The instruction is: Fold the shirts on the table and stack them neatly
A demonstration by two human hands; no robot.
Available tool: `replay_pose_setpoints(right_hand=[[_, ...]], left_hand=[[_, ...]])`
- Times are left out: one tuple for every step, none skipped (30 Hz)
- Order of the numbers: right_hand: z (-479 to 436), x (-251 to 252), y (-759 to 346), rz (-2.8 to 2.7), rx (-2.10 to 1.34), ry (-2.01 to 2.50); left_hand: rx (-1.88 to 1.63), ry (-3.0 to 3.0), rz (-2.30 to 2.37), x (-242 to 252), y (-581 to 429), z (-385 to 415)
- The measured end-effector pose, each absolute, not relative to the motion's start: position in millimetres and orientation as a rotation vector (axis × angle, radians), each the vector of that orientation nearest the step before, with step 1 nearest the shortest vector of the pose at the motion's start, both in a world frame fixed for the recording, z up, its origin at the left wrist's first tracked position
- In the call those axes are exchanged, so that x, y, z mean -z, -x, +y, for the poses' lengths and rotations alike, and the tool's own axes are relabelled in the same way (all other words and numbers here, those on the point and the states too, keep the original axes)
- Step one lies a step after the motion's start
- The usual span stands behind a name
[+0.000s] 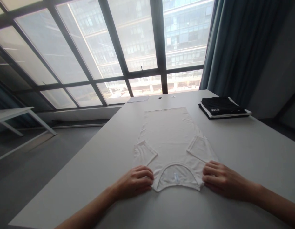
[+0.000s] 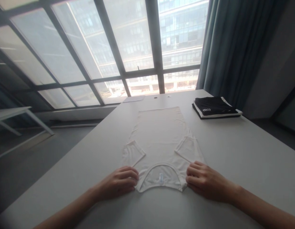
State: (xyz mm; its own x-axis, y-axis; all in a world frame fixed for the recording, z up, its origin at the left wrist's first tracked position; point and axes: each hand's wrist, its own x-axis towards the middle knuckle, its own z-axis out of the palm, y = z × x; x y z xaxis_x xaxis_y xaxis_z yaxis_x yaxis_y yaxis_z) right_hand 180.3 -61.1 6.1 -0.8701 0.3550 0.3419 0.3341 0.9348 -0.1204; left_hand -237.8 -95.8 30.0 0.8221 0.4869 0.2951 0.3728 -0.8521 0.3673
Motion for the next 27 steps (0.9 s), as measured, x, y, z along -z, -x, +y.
replay_pose_setpoints(right_hand=[[-61.3,-6.0,-180.6,-2.731,-0.065,0.486],[-61.2,-6.2,-180.8,-2.736,-0.053,0.467],[-61.0,-6.6,-180.9,-2.737,-0.044,0.452],[-60.6,-7.1,-180.9,-2.737,-0.04,0.442],[-60.1,-7.6,-180.8,-2.733,-0.038,0.439],[-59.6,-8.1,-180.5,-2.726,-0.041,0.441],[-59.1,-8.3,-180.2,-2.717,-0.047,0.442],[-58.5,-8.1,-180.0,-2.704,-0.058,0.44],[-58.0,-7.5,-179.7,-2.688,-0.071,0.438],[-57.5,-6.4,-179.6,-2.669,-0.084,0.435],[-56.9,-4.7,-179.5,-2.647,-0.093,0.436],[-56.3,-2.6,-179.5,-2.626,-0.099,0.446],[-55.6,-0.2,-179.5,-2.603,-0.102,0.46],[-54.8,2.3,-179.5,-2.581,-0.109,0.478],[-54.0,4.5,-179.5,-2.554,-0.118,0.498],[-53.0,6.4,-179.3,-2.526,-0.13,0.517],[-52.0,7.7,-179.1,-2.502,-0.143,0.535],[-51.0,8.5,-178.7,-2.486,-0.156,0.55],[-50.1,8.9,-178.2,-2.481,-0.166,0.559],[-49.4,9.0,-177.7,-2.484,-0.172,0.566],[-48.9,9.2,-177.0,-2.488,-0.175,0.57],[-48.5,9.5,-176.4,-2.492,-0.18,0.574],[-48.3,10.2,-175.9,-2.489,-0.184,0.582],[-48.1,11.1,-175.6,-2.483,-0.187,0.592],[-48.1,12.0,-175.5,-2.477,-0.187,0.602],[-48.2,12.7,-175.8,-2.479,-0.184,0.608],[-48.5,13.0,-176.3,-2.492,-0.182,0.608]], left_hand=[[-0.545,-2.717,0.645,-30.0,238.1,-95.1],[-0.536,-2.722,0.635,-30.2,238.2,-94.6],[-0.53,-2.727,0.624,-30.4,238.2,-94.3],[-0.531,-2.731,0.614,-30.6,238.1,-94.2],[-0.538,-2.735,0.606,-30.6,237.8,-94.4],[-0.548,-2.741,0.603,-30.3,237.5,-94.8],[-0.562,-2.747,0.606,-29.7,237.3,-95.4],[-0.577,-2.753,0.613,-28.8,237.1,-96.0],[-0.595,-2.761,0.621,-27.5,237.1,-96.4],[-0.62,-2.771,0.628,-25.9,237.4,-96.6],[-0.651,-2.778,0.635,-24.1,238.0,-96.5],[-0.686,-2.78,0.646,-22.0,239.0,-95.9],[-0.723,-2.776,0.658,-19.8,240.3,-95.0],[-0.755,-2.77,0.669,-17.7,241.8,-93.8],[-0.777,-2.767,0.677,-15.8,243.2,-92.6],[-0.791,-2.77,0.685,-14.3,244.4,-91.5],[-0.795,-2.778,0.692,-13.4,245.3,-90.7],[-0.787,-2.787,0.699,-13.0,245.6,-90.3],[-0.772,-2.793,0.705,-13.3,245.5,-90.4],[-0.753,-2.789,0.715,-14.0,244.9,-90.9],[-0.742,-2.774,0.724,-15.0,244.0,-91.6],[-0.742,-2.753,0.732,-16.0,243.1,-92.5],[-0.748,-2.734,0.743,-16.7,242.3,-93.2],[-0.765,-2.72,0.762,-17.0,241.8,-93.7],[-0.788,-2.71,0.789,-16.7,241.8,-93.9],[-0.811,-2.703,0.817,-15.8,242.2,-93.7],[-0.832,-2.694,0.845,-14.5,242.9,-93.1]])
